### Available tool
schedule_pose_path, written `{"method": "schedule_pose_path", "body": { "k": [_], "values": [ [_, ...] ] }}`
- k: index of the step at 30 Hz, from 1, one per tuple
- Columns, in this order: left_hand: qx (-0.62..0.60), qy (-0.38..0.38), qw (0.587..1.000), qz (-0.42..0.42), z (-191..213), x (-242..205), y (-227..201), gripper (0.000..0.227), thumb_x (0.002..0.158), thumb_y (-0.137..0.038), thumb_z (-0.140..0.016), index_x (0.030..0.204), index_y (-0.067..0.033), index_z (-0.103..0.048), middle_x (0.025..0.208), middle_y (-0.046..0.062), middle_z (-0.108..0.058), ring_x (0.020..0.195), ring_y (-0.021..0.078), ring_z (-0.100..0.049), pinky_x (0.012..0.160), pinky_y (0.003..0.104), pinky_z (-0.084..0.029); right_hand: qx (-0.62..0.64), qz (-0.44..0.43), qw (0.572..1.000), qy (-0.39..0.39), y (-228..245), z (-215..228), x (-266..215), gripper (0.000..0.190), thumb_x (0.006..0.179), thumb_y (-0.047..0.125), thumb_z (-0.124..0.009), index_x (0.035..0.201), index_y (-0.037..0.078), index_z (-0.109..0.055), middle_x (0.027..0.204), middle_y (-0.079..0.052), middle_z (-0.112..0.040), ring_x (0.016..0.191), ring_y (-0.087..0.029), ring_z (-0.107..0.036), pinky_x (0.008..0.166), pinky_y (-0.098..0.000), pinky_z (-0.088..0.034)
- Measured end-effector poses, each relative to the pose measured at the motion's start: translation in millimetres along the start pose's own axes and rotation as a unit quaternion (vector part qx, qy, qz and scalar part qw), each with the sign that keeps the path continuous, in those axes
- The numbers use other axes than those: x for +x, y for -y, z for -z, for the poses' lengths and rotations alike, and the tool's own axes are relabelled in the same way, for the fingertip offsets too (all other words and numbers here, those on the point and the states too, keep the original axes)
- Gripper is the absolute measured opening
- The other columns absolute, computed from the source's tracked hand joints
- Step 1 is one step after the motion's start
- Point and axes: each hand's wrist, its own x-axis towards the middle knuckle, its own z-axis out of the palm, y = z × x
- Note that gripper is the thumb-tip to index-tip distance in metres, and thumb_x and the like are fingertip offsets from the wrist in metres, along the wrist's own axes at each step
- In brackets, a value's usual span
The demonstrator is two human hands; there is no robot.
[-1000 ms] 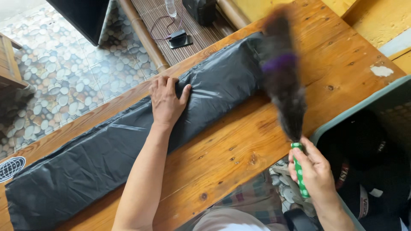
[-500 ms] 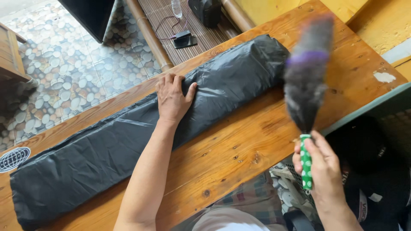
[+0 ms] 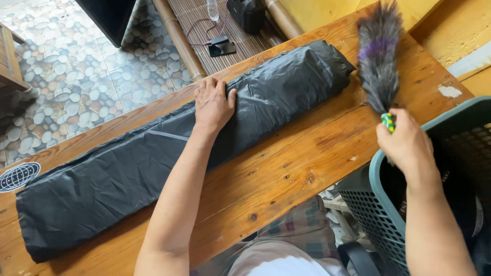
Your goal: The person organizes and folds several black plastic bags on a wooden table, occasionally using a duster to wipe the surface.
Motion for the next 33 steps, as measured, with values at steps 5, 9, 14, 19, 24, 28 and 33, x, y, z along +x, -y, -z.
{"method": "schedule_pose_path", "body": {
  "k": [5,9,14,19,24,28,33],
  "values": [
    [0.034,0.014,0.999,0.002,29.6,-16.6,27.0,0.043,0.098,-0.048,-0.060,0.107,-0.0058,-0.066,0.109,0.019,-0.060,0.107,0.0412,-0.056,0.088,0.055,-0.044,-0.103,-0.009,0.995,-0.016,-29.9,-14.6,69.5,0.058,0.091,0.030,-0.050,0.145,0.009,-0.058,0.132,-0.033,-0.060,0.116,-0.056,-0.060,0.097,-0.0619,-0.044],
    [0.051,0.077,0.996,0.019,72.6,-48.1,69.6,0.045,0.103,-0.047,-0.059,0.113,-0.0032,-0.065,0.113,0.019,-0.061,0.109,0.0374,-0.054,0.094,0.051,-0.044,-0.131,0.003,0.991,-0.031,-42.4,-15.6,104.5,0.061,0.090,0.028,-0.051,0.147,0.011,-0.061,0.132,-0.035,-0.062,0.116,-0.057,-0.060,0.095,-0.0624,-0.046],
    [0.065,0.050,0.996,0.034,107.8,-93.9,128.6,0.043,0.101,-0.047,-0.062,0.110,-0.0063,-0.069,0.113,0.018,-0.062,0.108,0.0416,-0.056,0.094,0.054,-0.042,-0.158,0.036,0.986,-0.040,-50.6,-24.0,138.5,0.062,0.088,0.027,-0.052,0.146,0.011,-0.064,0.130,-0.035,-0.067,0.117,-0.055,-0.061,0.096,-0.0627,-0.046],
    [0.054,0.072,0.994,0.060,129.1,-116.4,153.4,0.046,0.101,-0.052,-0.062,0.112,-0.0091,-0.071,0.111,0.013,-0.061,0.109,0.0365,-0.058,0.095,0.053,-0.043,-0.131,0.060,0.988,-0.058,-44.8,-32.1,154.1,0.062,0.088,0.021,-0.053,0.148,0.008,-0.063,0.137,-0.033,-0.063,0.120,-0.054,-0.059,0.095,-0.0639,-0.045],
    [0.016,0.102,0.992,0.077,138.4,-115.6,148.7,0.049,0.099,-0.054,-0.064,0.117,-0.0082,-0.066,0.114,0.014,-0.060,0.107,0.0380,-0.059,0.097,0.051,-0.045,-0.211,0.085,0.962,-0.153,-69.3,-67.2,185.0,0.055,0.085,0.027,-0.060,0.130,-0.003,-0.070,0.132,-0.042,-0.059,0.122,-0.055,-0.050,0.097,-0.0659,-0.031],
    [0.026,0.093,0.993,0.063,136.3,-115.6,151.2,0.049,0.099,-0.054,-0.065,0.114,-0.0073,-0.065,0.114,0.015,-0.061,0.110,0.0362,-0.058,0.096,0.049,-0.047,-0.205,0.153,0.924,-0.283,-25.8,-67.1,155.1,0.059,0.091,0.030,-0.071,0.136,-0.007,-0.068,0.133,-0.041,-0.061,0.123,-0.053,-0.053,0.099,-0.0646,-0.032],
    [0.033,0.092,0.993,0.059,134.8,-115.3,151.3,0.048,0.099,-0.054,-0.065,0.114,-0.0077,-0.066,0.113,0.015,-0.060,0.110,0.0365,-0.058,0.095,0.050,-0.046,0.163,0.005,0.987,0.003,65.3,-40.5,91.7,0.055,0.104,0.049,-0.061,0.134,0.004,-0.051,0.116,-0.005,-0.074,0.066,-0.029,-0.074,0.069,-0.0314,-0.049]
  ]
}}
